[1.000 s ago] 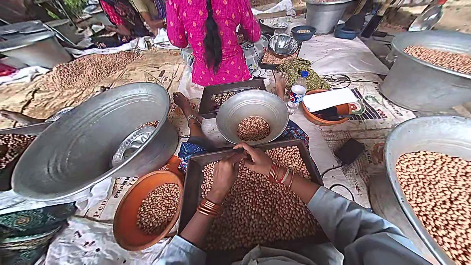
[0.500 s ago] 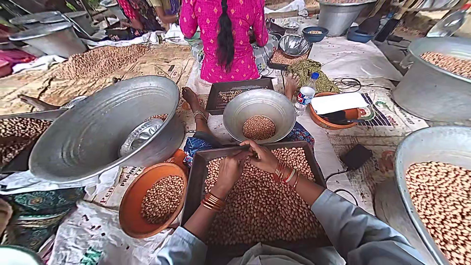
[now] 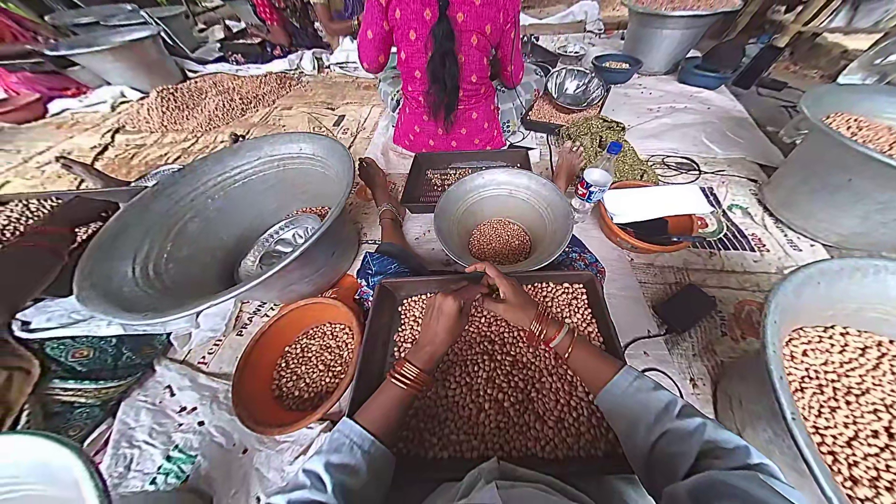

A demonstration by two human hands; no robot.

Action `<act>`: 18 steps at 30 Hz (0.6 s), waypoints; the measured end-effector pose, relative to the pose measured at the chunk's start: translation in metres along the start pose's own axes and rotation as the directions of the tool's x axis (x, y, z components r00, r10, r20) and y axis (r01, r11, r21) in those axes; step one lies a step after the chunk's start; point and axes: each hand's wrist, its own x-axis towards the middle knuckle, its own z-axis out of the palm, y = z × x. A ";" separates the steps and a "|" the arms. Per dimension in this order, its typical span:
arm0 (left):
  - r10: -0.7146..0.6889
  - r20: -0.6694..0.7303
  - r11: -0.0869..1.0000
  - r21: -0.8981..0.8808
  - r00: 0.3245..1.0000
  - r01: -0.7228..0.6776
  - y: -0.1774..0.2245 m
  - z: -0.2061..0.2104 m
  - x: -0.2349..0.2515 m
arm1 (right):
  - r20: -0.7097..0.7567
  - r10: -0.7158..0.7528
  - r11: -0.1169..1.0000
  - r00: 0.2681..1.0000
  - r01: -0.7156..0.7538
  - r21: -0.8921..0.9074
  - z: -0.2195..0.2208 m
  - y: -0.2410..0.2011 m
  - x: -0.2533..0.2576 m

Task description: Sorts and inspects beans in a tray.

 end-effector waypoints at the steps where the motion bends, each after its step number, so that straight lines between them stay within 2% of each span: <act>1: 0.002 -0.005 1.000 0.004 1.000 -0.002 0.000 0.000 0.000 | -0.010 -0.002 1.000 1.000 0.002 0.028 0.000 0.001 0.000; 5: -0.010 -0.008 1.000 0.009 1.000 0.010 0.003 -0.003 0.000 | -0.020 0.025 0.995 0.999 -0.023 0.102 0.000 0.001 0.000; 9: 0.015 -0.016 0.999 0.031 1.000 -0.015 0.001 0.000 -0.001 | -0.015 0.019 0.996 1.000 -0.018 0.093 0.001 0.002 0.001; 18: -0.028 0.024 0.999 0.047 0.999 0.027 0.007 -0.005 -0.002 | 0.007 -0.004 0.998 1.000 0.004 0.070 0.001 0.005 0.002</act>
